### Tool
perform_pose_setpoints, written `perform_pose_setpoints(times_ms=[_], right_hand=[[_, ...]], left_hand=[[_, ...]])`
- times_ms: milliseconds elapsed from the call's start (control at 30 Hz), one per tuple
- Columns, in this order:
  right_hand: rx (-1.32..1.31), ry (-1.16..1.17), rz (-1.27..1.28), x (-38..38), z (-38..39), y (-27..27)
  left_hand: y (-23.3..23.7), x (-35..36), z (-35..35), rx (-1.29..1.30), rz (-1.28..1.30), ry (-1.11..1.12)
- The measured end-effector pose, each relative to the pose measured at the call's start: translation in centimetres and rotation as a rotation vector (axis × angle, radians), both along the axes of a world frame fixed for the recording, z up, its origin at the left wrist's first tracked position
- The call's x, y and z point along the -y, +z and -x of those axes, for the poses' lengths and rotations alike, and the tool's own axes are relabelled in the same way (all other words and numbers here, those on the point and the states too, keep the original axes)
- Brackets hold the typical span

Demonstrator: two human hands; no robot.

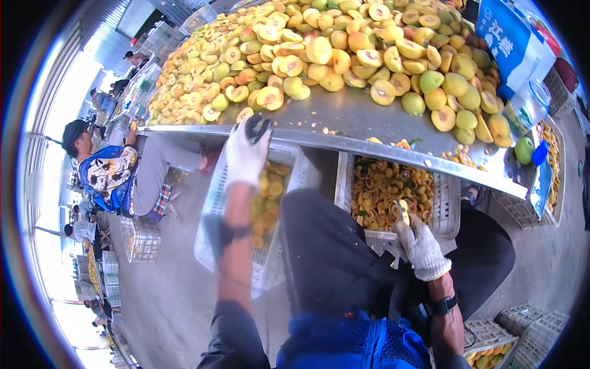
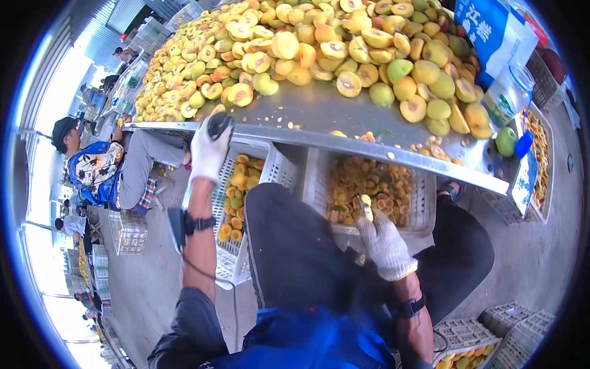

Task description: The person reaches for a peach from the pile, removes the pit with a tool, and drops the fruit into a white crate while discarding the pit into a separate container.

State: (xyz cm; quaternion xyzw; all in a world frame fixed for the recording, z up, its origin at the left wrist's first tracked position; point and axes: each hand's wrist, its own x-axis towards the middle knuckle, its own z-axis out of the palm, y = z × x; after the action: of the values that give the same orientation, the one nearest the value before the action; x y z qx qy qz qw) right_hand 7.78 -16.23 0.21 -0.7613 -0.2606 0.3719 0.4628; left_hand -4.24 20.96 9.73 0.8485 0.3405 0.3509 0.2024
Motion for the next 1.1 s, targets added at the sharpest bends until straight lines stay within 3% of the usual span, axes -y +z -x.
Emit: perform_pose_setpoints(times_ms=[67, 133, 167, 200, 267, 300, 400, 567, 600, 633, 733, 767, 800, 833, 867, 900, 933, 1000, 1033, 1100], right_hand=[[0.049, -0.024, 0.033, -0.3, 0.2, -1.1], [-0.007, -0.139, 0.124, -0.9, 0.3, -1.3], [0.002, -0.129, 0.139, -1.1, 0.2, -0.7], [0.018, -0.123, 0.166, -1.5, 0.2, 0.6], [0.041, -0.123, 0.253, -1.7, -0.1, 3.1], [0.229, -0.119, 0.209, -0.9, 0.0, 0.4], [0.298, -0.124, 0.111, 0.6, -0.3, -0.1], [0.629, -0.164, 0.126, 3.2, -0.3, 0.2], [0.673, -0.155, 0.122, 3.8, -0.1, -0.3], [0.592, 0.014, 0.407, 4.7, -0.2, -2.1], [0.618, 0.042, 0.408, 4.8, -0.8, -3.1], [0.608, -0.121, 0.339, 4.5, -0.4, -1.6], [0.632, -0.089, 0.327, 4.9, -0.5, -2.9], [0.655, -0.057, 0.310, 5.6, -0.8, -5.7], [0.643, 0.063, 0.361, 5.4, -0.5, -4.5], [0.631, 0.184, 0.405, 5.1, -0.3, -3.2], [0.609, 0.084, 0.316, 4.5, 0.1, -2.3], [0.559, -0.089, 0.142, 3.4, 0.5, -1.2], [0.424, -0.199, -0.010, 2.7, 0.9, 0.3], [0.449, -0.245, -0.103, 1.5, 2.1, 4.0]], left_hand=[[-0.6, -3.2, -3.9, -0.183, -0.214, 0.108], [-0.9, -6.1, -7.6, -0.280, 0.036, 0.007], [-0.9, -6.4, -9.4, -0.412, 0.059, 0.058], [-2.0, -6.7, -10.7, -0.358, -0.105, 0.126], [-3.5, -8.3, -13.3, -0.448, -0.140, 0.192], [-3.2, -7.9, -14.1, -0.486, -0.101, 0.166], [-4.5, -6.8, -15.7, -0.532, -0.140, 0.198], [-6.7, -10.1, -15.1, -0.092, 0.139, 0.075], [-5.8, -8.2, -14.2, 0.039, 0.095, 0.028], [-4.7, -6.1, -13.3, 0.192, 0.277, -0.100], [0.5, 2.5, -9.7, 0.453, 0.731, -0.332], [0.1, 3.3, -8.3, 0.412, 0.834, -0.403], [-0.5, 4.9, -7.5, 0.601, 1.032, -0.507], [-0.7, 6.9, -6.3, 0.588, 1.149, -0.572], [-0.8, 8.9, -5.1, 0.567, 1.266, -0.629], [-1.5, 11.5, -4.7, 0.690, 1.365, -0.543], [0.2, 14.5, -4.6, 0.682, 1.490, -0.291], [-0.9, 16.4, -3.9, 0.480, 1.385, -0.542], [-1.4, 17.1, -4.0, 0.482, 1.421, -0.563], [-3.5, 18.0, -4.2, 0.519, 1.504, -0.576]])
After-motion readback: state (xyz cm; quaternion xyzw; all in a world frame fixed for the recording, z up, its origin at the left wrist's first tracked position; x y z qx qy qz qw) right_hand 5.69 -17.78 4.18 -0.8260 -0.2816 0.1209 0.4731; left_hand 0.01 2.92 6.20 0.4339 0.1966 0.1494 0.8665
